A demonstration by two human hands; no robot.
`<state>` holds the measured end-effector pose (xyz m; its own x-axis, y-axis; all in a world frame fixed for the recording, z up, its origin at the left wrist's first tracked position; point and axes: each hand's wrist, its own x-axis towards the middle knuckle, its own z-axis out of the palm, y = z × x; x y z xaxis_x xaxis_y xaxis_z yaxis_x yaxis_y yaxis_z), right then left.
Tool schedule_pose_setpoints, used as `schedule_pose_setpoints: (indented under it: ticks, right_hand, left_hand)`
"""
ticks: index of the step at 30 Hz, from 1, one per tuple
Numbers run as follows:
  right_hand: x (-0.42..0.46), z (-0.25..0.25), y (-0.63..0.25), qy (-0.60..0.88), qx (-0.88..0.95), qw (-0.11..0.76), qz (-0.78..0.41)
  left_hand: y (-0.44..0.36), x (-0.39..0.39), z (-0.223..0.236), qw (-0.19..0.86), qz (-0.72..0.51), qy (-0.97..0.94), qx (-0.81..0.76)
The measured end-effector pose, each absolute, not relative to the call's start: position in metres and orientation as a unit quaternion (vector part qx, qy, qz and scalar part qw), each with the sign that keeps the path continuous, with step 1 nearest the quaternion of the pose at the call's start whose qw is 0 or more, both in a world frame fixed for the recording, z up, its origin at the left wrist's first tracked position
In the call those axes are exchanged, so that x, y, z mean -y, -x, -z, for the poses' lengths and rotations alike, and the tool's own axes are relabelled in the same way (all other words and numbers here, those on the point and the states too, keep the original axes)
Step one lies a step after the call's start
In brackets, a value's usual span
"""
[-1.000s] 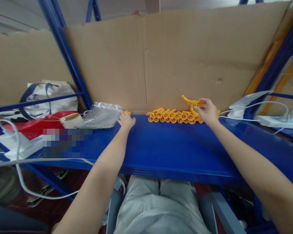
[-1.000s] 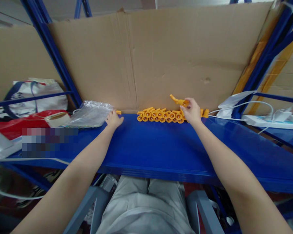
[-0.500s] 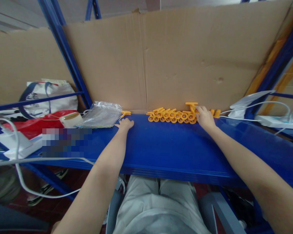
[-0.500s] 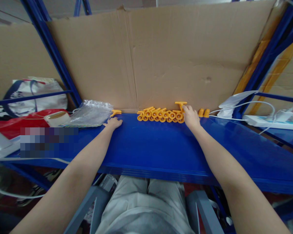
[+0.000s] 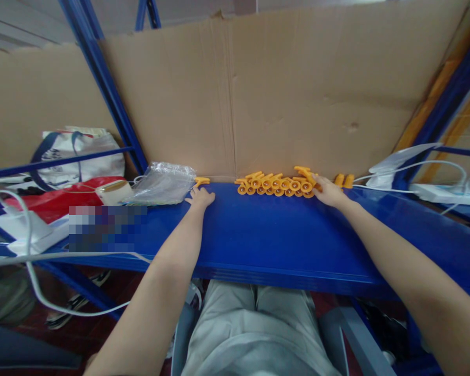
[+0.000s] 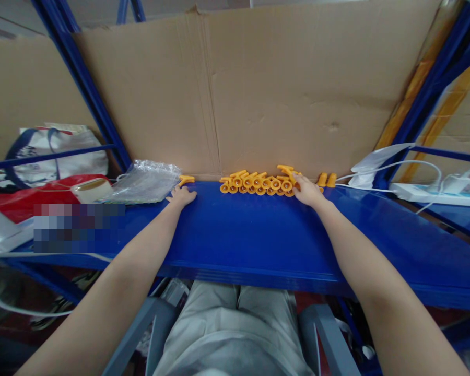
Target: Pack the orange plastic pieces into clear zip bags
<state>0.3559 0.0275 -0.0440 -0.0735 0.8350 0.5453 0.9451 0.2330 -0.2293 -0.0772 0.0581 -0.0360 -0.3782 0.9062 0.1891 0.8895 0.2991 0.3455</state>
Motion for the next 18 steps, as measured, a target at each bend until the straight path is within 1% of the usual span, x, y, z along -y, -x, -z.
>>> schedule_pose_setpoints:
  ticks: [5,12,18]
  right_hand:
    - [-0.028,0.041,-0.362,0.59,0.736,0.324,0.068]
    - [-0.03,0.041,-0.373,0.593,0.72,0.35,0.092]
    - [-0.029,0.041,-0.371,0.6,0.718,0.339,0.095]
  left_hand:
    - [0.079,-0.059,0.035,0.025,-0.232,-0.547,-0.804]
    - [0.09,-0.061,0.031,0.038,-0.244,-0.551,-0.797]
    - [0.1,-0.067,0.032,0.049,-0.227,-0.562,-0.794]
